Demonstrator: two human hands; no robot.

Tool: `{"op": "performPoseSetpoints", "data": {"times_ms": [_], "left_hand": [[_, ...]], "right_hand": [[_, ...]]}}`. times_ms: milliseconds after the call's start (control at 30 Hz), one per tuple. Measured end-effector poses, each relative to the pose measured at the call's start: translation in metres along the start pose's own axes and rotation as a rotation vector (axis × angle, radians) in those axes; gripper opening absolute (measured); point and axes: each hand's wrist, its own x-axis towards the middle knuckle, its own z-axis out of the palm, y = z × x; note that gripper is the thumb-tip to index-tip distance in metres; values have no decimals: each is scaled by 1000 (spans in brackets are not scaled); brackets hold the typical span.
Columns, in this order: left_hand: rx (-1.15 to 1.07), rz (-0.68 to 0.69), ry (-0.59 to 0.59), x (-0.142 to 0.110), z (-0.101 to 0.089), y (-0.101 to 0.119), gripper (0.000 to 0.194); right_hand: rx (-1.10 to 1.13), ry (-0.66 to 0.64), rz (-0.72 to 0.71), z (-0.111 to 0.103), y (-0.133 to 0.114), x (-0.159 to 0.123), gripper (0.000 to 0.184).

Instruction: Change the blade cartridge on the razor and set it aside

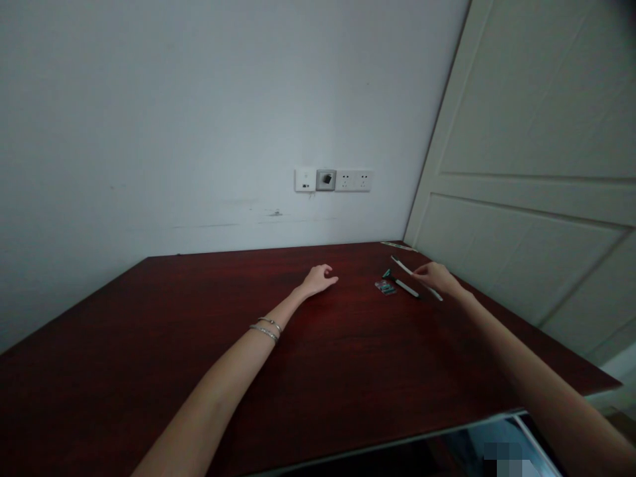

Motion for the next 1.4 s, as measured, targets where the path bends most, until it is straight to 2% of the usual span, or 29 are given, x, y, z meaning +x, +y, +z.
{"op": "performPoseSetpoints", "data": {"times_ms": [100, 267, 367, 500, 667, 833, 1000, 1167, 1400], "left_hand": [[89, 117, -94, 7, 24, 23, 55], [211, 221, -212, 13, 58, 67, 65], [276, 247, -238, 14, 71, 88, 65], [327, 263, -246, 15, 80, 103, 58], [340, 249, -234, 16, 88, 109, 56], [340, 222, -230, 16, 95, 109, 52], [355, 201, -204, 18, 97, 108, 50], [348, 170, -218, 17, 97, 106, 48], [333, 161, -212, 17, 98, 105, 49]], "right_hand": [[-22, -34, 48, 10, 17, 0, 27], [-60, -71, 85, 21, 20, -2, 24], [-79, -62, 98, 24, 19, -4, 23], [-101, -56, 88, 22, 16, -7, 24], [-110, -36, -37, 12, 0, -12, 31], [-70, -107, -145, 9, -16, -17, 32], [-48, -167, -207, 14, -18, -17, 26], [-35, -170, -199, 15, -20, -20, 23], [52, -248, -65, 8, -30, -29, 24]]}}
